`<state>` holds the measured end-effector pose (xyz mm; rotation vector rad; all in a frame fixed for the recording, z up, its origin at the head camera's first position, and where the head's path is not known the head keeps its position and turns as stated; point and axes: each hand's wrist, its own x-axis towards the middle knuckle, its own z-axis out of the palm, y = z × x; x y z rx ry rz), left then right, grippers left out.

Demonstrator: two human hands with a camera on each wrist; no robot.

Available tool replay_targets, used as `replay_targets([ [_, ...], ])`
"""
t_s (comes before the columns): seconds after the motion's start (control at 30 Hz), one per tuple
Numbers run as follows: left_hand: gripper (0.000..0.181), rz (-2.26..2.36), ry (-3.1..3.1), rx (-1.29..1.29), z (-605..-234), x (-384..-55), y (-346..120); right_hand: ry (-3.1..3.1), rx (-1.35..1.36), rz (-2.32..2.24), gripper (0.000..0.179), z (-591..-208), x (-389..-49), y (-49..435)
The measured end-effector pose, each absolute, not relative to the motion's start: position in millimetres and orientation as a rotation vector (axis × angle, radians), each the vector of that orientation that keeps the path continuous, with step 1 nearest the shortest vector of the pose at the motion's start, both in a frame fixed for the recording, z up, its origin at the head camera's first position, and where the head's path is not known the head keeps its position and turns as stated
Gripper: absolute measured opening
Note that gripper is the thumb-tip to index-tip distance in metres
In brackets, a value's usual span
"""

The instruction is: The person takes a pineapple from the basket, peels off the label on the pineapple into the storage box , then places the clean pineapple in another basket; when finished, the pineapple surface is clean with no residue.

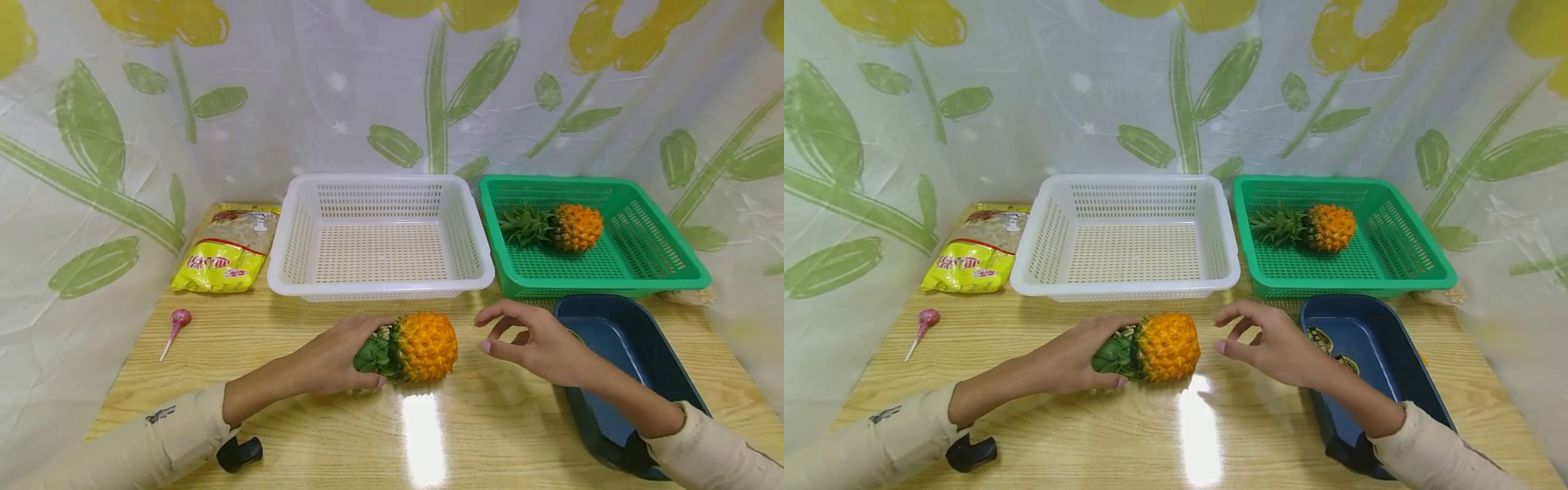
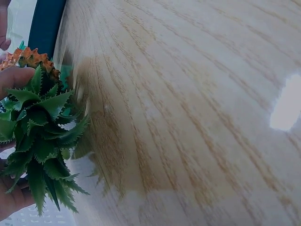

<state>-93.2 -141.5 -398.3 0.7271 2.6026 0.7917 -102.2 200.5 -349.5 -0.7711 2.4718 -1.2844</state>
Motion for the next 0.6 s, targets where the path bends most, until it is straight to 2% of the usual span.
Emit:
replay_targets([
  [0.6, 0.092, 0.806, 2.606, 0.735, -398.1, -93.5, -141.1, 2.462, -0.757, -1.178, 0.077, -366.2, -108.9, 140.4],
])
